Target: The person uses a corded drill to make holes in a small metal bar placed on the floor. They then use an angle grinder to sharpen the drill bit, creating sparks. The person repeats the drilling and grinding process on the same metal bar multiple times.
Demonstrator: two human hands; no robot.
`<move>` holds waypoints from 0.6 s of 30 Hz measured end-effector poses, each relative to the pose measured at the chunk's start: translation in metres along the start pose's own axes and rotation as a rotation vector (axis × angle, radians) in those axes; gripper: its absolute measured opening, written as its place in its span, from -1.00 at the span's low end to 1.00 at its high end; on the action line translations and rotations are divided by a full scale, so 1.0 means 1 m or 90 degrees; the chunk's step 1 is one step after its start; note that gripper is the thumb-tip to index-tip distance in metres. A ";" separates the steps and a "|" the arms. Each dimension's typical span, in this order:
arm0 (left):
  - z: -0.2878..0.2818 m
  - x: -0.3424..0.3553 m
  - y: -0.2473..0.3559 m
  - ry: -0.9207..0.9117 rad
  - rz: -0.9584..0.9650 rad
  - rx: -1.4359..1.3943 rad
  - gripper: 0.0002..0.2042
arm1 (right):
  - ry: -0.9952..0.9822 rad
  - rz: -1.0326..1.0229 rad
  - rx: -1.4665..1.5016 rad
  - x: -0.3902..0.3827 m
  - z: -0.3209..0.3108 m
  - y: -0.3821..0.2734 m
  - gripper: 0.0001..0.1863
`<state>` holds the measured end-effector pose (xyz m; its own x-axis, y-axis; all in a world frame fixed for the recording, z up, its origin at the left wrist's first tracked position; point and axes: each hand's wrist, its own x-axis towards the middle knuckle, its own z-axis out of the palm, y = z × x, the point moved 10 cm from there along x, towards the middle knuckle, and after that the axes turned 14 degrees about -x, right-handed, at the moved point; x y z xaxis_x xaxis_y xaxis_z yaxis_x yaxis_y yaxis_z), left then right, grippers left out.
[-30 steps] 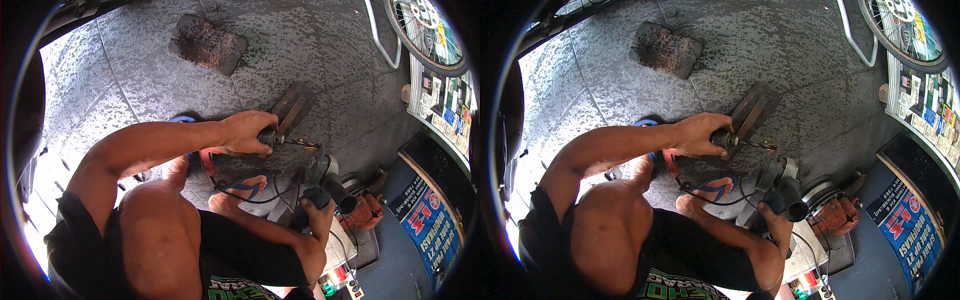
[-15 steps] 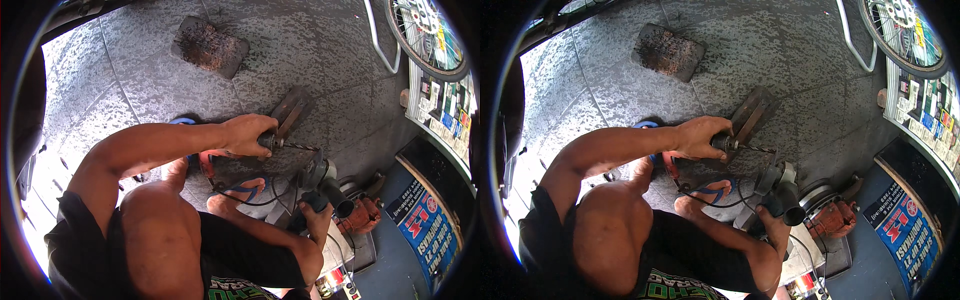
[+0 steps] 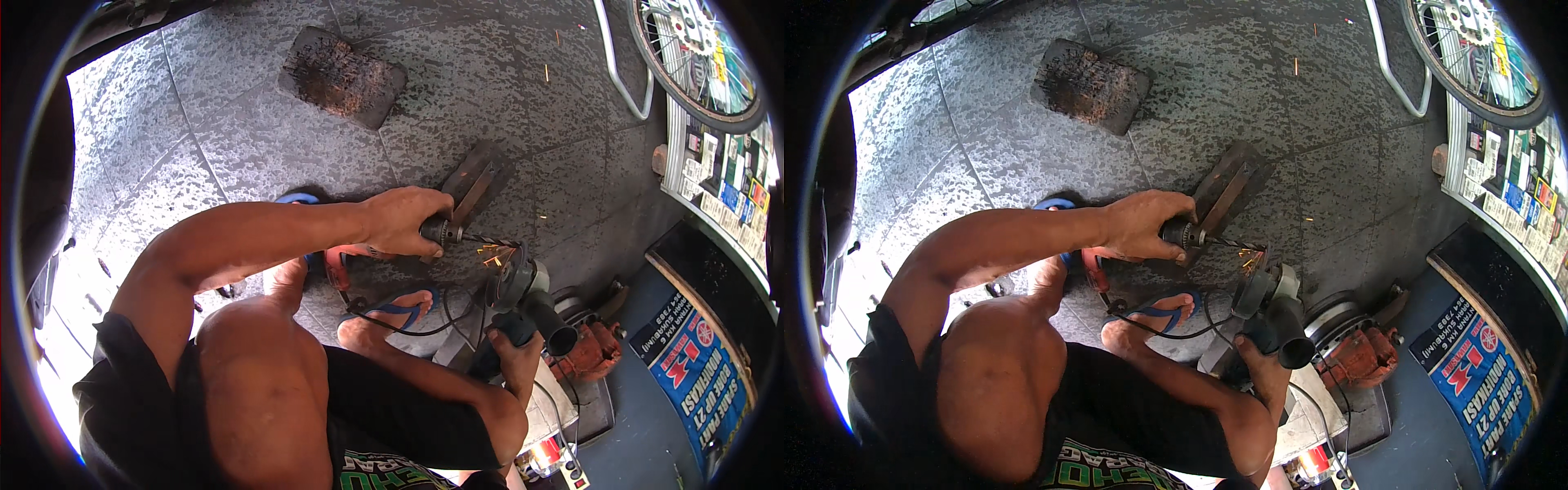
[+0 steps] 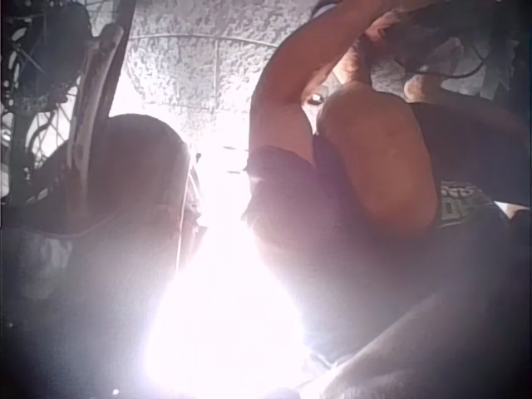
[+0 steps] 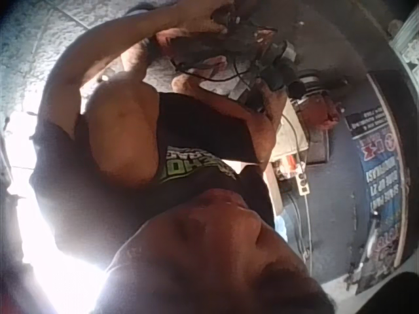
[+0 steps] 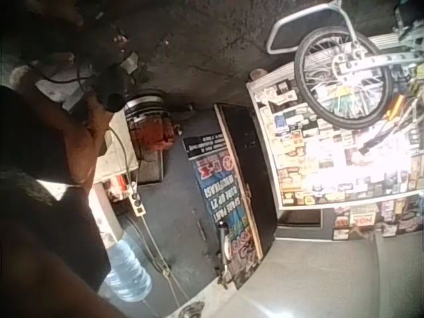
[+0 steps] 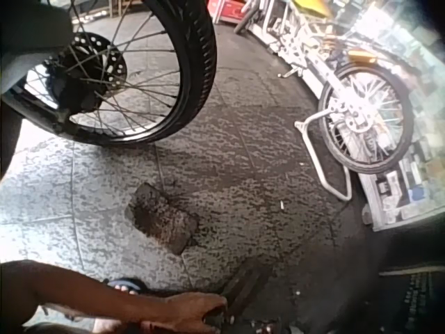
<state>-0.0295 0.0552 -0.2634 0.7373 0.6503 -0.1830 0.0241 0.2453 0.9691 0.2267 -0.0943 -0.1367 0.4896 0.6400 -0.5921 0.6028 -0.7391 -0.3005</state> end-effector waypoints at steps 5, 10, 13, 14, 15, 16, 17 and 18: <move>-0.001 -0.002 0.000 0.009 0.014 0.011 -0.45 | -0.035 -0.005 -0.013 0.001 0.003 -0.005 -0.55; -0.001 -0.002 0.001 0.009 0.021 0.012 -0.46 | -0.022 0.021 -0.045 -0.002 0.001 -0.008 -0.46; -0.001 -0.001 0.001 0.006 0.017 0.005 -0.46 | -0.020 0.016 -0.049 0.000 0.000 -0.001 -0.43; -0.001 0.000 0.002 0.005 0.020 0.005 -0.46 | -0.013 0.015 -0.050 0.000 -0.001 -0.002 -0.43; -0.001 -0.001 0.002 0.005 0.022 0.006 -0.46 | -0.008 0.013 -0.052 0.000 -0.001 -0.002 -0.43; -0.001 -0.001 0.001 0.006 0.023 0.009 -0.46 | -0.009 0.012 -0.053 0.000 -0.001 -0.002 -0.44; 0.000 0.000 -0.001 0.006 0.024 0.012 -0.46 | -0.009 0.011 -0.055 0.000 -0.001 -0.001 -0.45; 0.001 0.000 -0.001 0.006 0.025 0.015 -0.46 | -0.009 0.011 -0.057 0.000 -0.001 0.000 -0.46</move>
<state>-0.0293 0.0545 -0.2640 0.7317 0.6659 -0.1454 0.0104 0.2024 0.9792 0.2271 -0.0937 -0.1365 0.4910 0.6243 -0.6076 0.6488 -0.7275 -0.2231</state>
